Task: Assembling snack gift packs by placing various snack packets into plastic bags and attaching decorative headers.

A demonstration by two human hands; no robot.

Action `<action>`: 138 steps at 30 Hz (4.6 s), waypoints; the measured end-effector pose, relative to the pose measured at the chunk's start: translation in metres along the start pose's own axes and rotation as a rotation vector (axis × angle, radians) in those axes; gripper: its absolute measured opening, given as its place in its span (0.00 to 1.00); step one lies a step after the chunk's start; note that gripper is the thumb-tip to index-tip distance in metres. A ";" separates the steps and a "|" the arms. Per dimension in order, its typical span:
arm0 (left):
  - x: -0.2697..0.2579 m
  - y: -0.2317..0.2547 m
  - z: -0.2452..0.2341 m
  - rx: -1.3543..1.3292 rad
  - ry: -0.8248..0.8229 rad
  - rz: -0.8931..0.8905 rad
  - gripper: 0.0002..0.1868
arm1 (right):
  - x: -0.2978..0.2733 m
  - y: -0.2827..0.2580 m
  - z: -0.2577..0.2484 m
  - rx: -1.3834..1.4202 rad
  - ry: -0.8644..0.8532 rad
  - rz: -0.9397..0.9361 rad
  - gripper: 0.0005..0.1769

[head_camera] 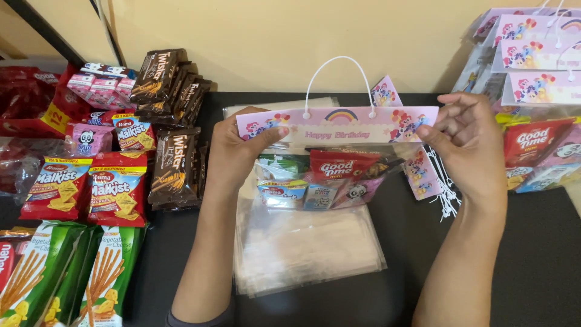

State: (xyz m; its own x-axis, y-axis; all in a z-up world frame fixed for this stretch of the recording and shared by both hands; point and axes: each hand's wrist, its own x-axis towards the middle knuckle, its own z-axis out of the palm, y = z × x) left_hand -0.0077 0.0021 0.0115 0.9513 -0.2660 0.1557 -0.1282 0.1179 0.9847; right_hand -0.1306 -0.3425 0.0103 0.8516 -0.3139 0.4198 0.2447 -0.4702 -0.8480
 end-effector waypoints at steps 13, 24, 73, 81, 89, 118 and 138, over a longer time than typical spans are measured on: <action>0.000 0.002 0.002 0.024 0.023 -0.009 0.07 | 0.001 -0.007 0.002 -0.012 -0.034 0.306 0.10; 0.001 -0.002 0.001 0.082 0.069 -0.041 0.09 | 0.001 -0.029 0.010 -0.184 -0.009 0.291 0.16; -0.051 0.025 0.015 0.051 0.047 0.025 0.10 | -0.060 -0.069 -0.050 -0.440 0.222 0.004 0.04; -0.070 0.006 0.152 -0.121 -0.327 -0.101 0.10 | -0.126 -0.080 -0.189 -0.506 0.346 0.226 0.08; -0.056 -0.015 0.309 0.256 -0.507 0.142 0.17 | -0.140 0.000 -0.344 -0.788 0.505 0.167 0.02; 0.020 -0.059 0.405 0.231 -0.237 0.144 0.22 | -0.061 0.143 -0.281 -0.551 0.866 -0.127 0.25; 0.006 -0.039 0.405 0.367 -0.304 0.107 0.29 | -0.131 0.123 -0.187 -0.451 0.351 0.421 0.70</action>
State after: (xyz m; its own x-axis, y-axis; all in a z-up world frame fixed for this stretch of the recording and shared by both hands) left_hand -0.1108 -0.3915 0.0051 0.8096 -0.5445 0.2193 -0.3632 -0.1712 0.9158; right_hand -0.2990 -0.5137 -0.0887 0.6133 -0.7556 0.2302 -0.3529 -0.5228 -0.7760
